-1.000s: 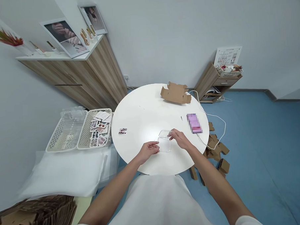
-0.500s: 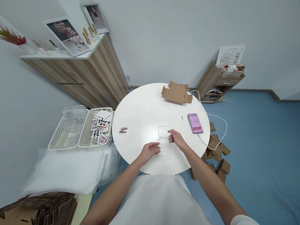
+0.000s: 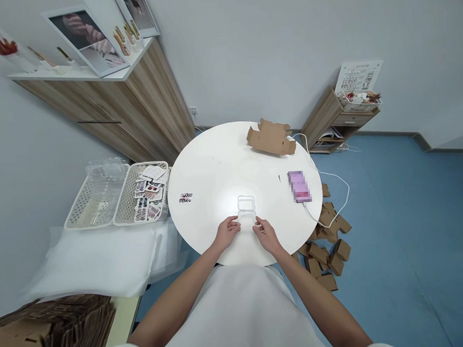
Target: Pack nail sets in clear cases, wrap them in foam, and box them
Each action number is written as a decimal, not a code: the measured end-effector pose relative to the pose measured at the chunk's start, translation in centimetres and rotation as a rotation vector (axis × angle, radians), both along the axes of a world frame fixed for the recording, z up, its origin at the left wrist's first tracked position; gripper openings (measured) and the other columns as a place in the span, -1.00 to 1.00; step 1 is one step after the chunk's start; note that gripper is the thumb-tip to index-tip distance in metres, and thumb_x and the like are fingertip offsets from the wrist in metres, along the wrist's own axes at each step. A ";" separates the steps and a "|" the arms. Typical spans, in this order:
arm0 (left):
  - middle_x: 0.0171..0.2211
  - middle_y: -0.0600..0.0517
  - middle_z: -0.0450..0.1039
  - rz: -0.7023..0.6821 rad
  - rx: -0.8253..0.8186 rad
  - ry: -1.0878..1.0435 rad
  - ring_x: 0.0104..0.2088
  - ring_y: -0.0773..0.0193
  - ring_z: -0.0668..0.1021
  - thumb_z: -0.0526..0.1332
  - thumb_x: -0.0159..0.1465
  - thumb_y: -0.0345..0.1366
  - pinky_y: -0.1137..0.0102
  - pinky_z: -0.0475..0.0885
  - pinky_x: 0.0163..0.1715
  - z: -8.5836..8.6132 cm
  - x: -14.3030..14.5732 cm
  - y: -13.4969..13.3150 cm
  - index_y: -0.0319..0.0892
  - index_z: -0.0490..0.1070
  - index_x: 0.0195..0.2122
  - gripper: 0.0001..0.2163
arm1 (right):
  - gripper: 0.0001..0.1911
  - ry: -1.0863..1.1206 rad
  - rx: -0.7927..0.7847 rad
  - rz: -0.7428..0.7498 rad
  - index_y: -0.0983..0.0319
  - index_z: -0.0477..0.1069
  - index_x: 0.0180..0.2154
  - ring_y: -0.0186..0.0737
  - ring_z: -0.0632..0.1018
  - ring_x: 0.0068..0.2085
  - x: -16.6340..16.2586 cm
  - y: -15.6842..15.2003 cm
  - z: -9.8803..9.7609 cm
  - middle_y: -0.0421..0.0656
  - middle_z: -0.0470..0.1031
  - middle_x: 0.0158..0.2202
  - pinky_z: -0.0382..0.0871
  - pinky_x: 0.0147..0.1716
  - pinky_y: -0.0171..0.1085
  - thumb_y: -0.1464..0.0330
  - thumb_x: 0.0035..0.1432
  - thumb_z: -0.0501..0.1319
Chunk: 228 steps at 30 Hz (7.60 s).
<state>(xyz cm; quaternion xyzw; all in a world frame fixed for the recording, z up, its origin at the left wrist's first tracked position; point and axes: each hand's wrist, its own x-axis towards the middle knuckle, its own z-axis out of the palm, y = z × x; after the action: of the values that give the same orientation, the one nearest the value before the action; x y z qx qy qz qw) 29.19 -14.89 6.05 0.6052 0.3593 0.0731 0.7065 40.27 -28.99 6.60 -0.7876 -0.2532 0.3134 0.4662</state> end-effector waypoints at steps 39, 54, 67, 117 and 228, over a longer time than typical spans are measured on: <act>-0.23 -0.03 0.33 -0.129 0.404 0.249 -0.28 0.31 0.42 0.05 0.12 -0.40 0.35 0.39 -0.28 -3.3 -0.5 -2.8 -0.16 0.28 -0.04 -0.66 | -0.51 -0.043 -0.218 0.035 0.21 0.20 0.02 -0.25 0.41 -0.33 -0.7 -1.0 -2.9 -0.09 0.33 -0.23 0.37 -0.32 -0.22 0.42 -0.02 0.05; -0.15 -0.04 0.30 -0.109 0.414 0.223 -0.23 0.33 0.42 0.09 0.14 -0.34 0.40 0.41 -0.30 -3.2 -4.0 1.3 -0.16 0.18 0.03 -0.61 | -0.56 -0.233 -0.154 -0.073 0.22 0.17 0.01 -0.25 0.37 -0.34 -2.1 0.8 -0.4 -0.09 0.32 -0.21 0.37 -0.35 -0.20 0.34 0.04 0.04; -0.12 -0.12 0.28 -0.398 0.971 0.625 -0.14 0.09 0.41 0.18 0.05 -0.33 0.30 0.33 -0.22 0.3 -9.0 23.7 -0.20 0.09 0.08 -0.46 | -0.53 -0.290 -0.274 0.334 0.16 0.18 0.00 -0.16 0.32 -0.07 -6.0 21.0 -1.7 -0.09 0.25 -0.08 0.26 -0.12 -0.19 0.37 0.00 0.12; -0.11 -0.03 0.28 -0.467 0.786 0.253 -0.36 0.31 0.43 0.14 0.08 -0.36 0.39 0.35 -0.38 0.5 -7.7 18.6 -0.10 -0.02 0.13 -0.43 | -0.32 -0.265 -0.093 0.190 0.11 -0.09 0.14 -0.20 0.37 -0.14 -7.7 18.6 -1.0 -0.12 0.26 -0.12 0.30 -0.13 -0.14 0.43 0.00 0.13; -0.31 -0.04 0.46 0.012 -0.526 -0.138 -0.39 0.39 0.49 0.36 -0.07 -0.25 0.40 0.39 -0.27 5.6 -1.4 -2.4 -0.19 0.37 -0.15 -0.57 | -0.61 0.730 0.411 -0.195 0.12 0.33 -0.16 -0.13 0.46 -0.12 0.4 -1.6 7.4 -0.10 0.38 -0.03 0.40 -0.29 -0.16 0.12 -0.05 0.19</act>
<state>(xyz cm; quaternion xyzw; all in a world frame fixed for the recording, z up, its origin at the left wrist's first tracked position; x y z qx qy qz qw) 27.77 -17.26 11.65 0.3924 0.3204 0.0227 0.8619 40.65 -30.61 13.99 -0.5361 -0.0532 0.4688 0.7000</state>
